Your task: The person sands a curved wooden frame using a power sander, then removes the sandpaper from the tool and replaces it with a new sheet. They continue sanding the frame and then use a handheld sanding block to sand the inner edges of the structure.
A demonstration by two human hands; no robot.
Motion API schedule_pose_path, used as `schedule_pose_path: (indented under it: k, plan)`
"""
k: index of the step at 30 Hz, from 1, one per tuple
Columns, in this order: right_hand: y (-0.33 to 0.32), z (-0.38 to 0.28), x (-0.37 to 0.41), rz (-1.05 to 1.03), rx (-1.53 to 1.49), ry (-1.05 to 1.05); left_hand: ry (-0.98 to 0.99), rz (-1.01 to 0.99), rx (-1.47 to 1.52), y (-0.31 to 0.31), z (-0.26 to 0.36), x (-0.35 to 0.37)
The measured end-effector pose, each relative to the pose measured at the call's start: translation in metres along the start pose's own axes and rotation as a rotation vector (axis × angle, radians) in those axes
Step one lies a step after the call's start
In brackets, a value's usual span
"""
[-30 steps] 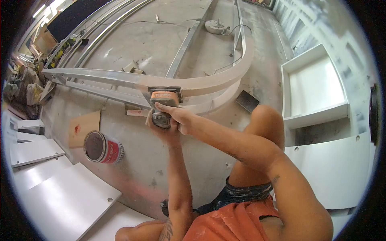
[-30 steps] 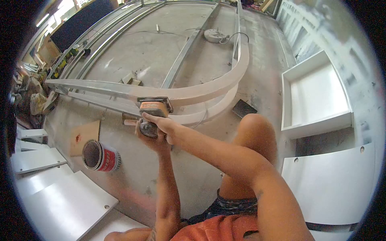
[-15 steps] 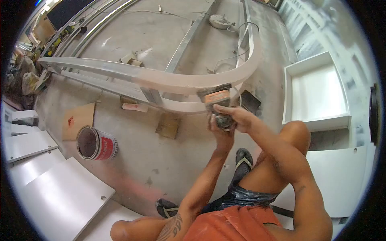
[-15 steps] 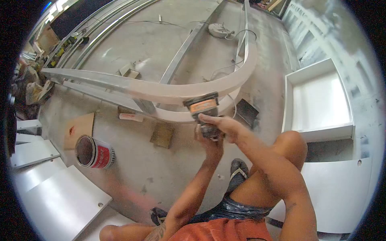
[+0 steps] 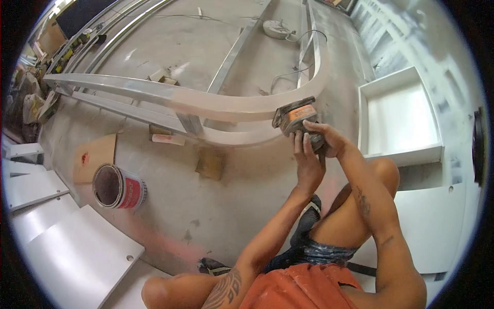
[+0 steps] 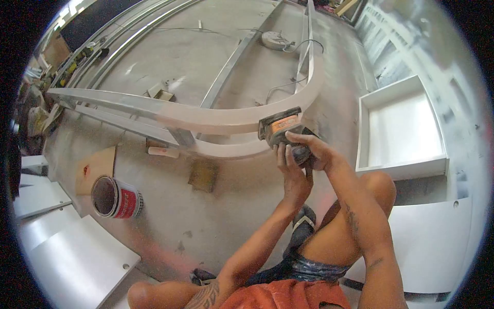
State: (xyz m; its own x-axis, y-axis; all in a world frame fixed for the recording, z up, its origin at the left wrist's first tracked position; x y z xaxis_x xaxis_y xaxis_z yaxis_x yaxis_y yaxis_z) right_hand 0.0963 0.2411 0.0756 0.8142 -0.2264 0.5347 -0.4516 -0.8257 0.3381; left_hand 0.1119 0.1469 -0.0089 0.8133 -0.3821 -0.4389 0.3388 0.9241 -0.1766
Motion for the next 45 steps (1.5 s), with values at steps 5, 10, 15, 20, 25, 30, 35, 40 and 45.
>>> schedule_pose_path:
  k: [5, 10, 15, 20, 25, 30, 35, 40, 45]
  plan:
    - [0.051, 0.027, -0.014, -0.043, 0.104, 0.034, 0.026, 0.213, -0.021, -0.055, -0.028, 0.003]
    - [0.109, 0.044, -0.029, -0.066, 0.073, 0.053, 0.089, 0.363, -0.093, -0.113, -0.048, -0.009]
    - [0.175, 0.054, -0.046, -0.11, -0.042, 0.013, 0.065, 0.505, -0.237, -0.174, -0.07, -0.033]
    - [0.224, 0.067, -0.079, -0.204, -0.192, 0.01, -0.001, 0.518, -0.036, -0.225, -0.09, -0.057]
    - [0.264, 0.073, -0.103, -0.2, -0.311, 0.01, -0.072, 0.465, 0.063, -0.264, -0.105, -0.077]
    - [0.282, 0.072, -0.117, -0.211, -0.387, -0.017, -0.06, 0.429, 0.064, -0.286, -0.087, -0.094]
    - [0.269, 0.073, -0.102, -0.139, -0.299, 0.001, -0.064, 0.554, 0.045, -0.275, -0.102, -0.09]
    - [0.228, 0.085, -0.091, -0.116, -0.208, 0.0, -0.075, 0.637, 0.235, -0.219, -0.104, -0.058]
    - [0.175, 0.082, -0.06, 0.027, -0.044, 0.007, -0.173, 0.53, 0.189, -0.164, -0.096, -0.022]
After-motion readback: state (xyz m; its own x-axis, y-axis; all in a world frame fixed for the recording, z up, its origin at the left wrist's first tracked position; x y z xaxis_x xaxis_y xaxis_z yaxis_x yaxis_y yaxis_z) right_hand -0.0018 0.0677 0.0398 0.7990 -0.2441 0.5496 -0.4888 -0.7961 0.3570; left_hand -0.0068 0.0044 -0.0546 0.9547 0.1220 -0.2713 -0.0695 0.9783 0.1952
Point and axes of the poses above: each hand's wrist, its own x-axis away from the middle knuckle, its own y-axis out of the palm, z = x × y, the point moved 2 cm from there along -x, towards the middle knuckle, and after that the axes turned 5 degrees about -y, right-handed, at the moved point
